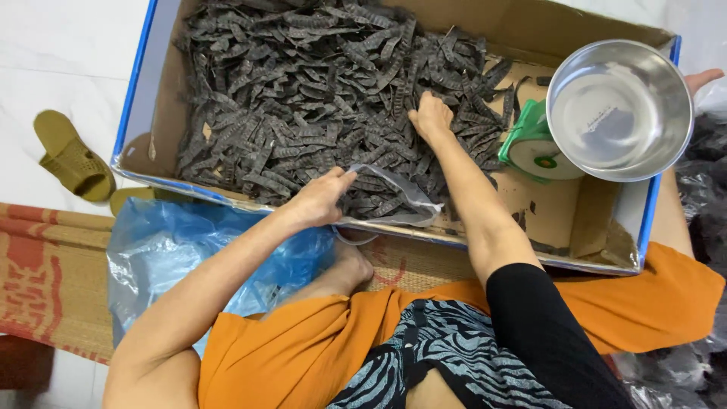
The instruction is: The person places seed pods into a small plastic bag by hand, weighs the bag using a small scale, and ties the bag closed.
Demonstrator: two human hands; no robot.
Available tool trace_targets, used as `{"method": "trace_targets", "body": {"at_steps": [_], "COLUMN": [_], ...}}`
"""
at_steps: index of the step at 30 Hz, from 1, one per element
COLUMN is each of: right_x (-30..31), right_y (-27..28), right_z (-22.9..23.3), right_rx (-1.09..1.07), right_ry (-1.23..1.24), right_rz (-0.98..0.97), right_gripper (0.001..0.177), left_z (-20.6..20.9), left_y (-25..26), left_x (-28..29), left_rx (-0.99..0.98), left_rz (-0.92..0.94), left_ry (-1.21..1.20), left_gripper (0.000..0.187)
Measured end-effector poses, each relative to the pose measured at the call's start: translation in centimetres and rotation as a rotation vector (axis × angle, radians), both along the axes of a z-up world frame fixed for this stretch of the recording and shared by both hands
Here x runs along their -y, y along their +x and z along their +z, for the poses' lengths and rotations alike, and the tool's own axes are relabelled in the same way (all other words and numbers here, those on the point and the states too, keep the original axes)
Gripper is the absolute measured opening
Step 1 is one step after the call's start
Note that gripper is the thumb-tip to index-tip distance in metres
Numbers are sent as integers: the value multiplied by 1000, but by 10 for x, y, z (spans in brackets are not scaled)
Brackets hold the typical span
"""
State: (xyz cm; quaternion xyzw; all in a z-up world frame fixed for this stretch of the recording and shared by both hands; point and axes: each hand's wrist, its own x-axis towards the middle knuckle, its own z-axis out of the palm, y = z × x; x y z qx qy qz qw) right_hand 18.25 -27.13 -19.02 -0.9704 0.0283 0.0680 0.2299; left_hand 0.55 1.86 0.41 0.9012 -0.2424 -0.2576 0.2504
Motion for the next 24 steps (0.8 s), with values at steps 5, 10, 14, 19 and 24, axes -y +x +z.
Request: {"method": "trace_targets", "body": {"at_steps": [5, 10, 14, 19, 24], "right_x": [37, 72, 87, 101, 101], "right_y": [-34, -65, -78, -83, -77], "right_z": [30, 64, 69, 81, 85], "right_rx": [-1, -252, -174, -396, -38], "right_ry": [103, 383, 224, -68, 70], "right_rz": [60, -49, 191, 238, 118], "right_gripper": [46, 54, 82, 66, 62], "left_z": [1, 1, 8, 7, 2], "left_y": [1, 2, 1, 1, 2], "left_x": [0, 3, 7, 4, 4], "left_rx": [-14, 90, -18, 16, 35], "left_rz": [34, 2, 24, 0, -3], "left_ry": [29, -64, 26, -10, 6], "left_gripper": [84, 86, 83, 79, 81]}}
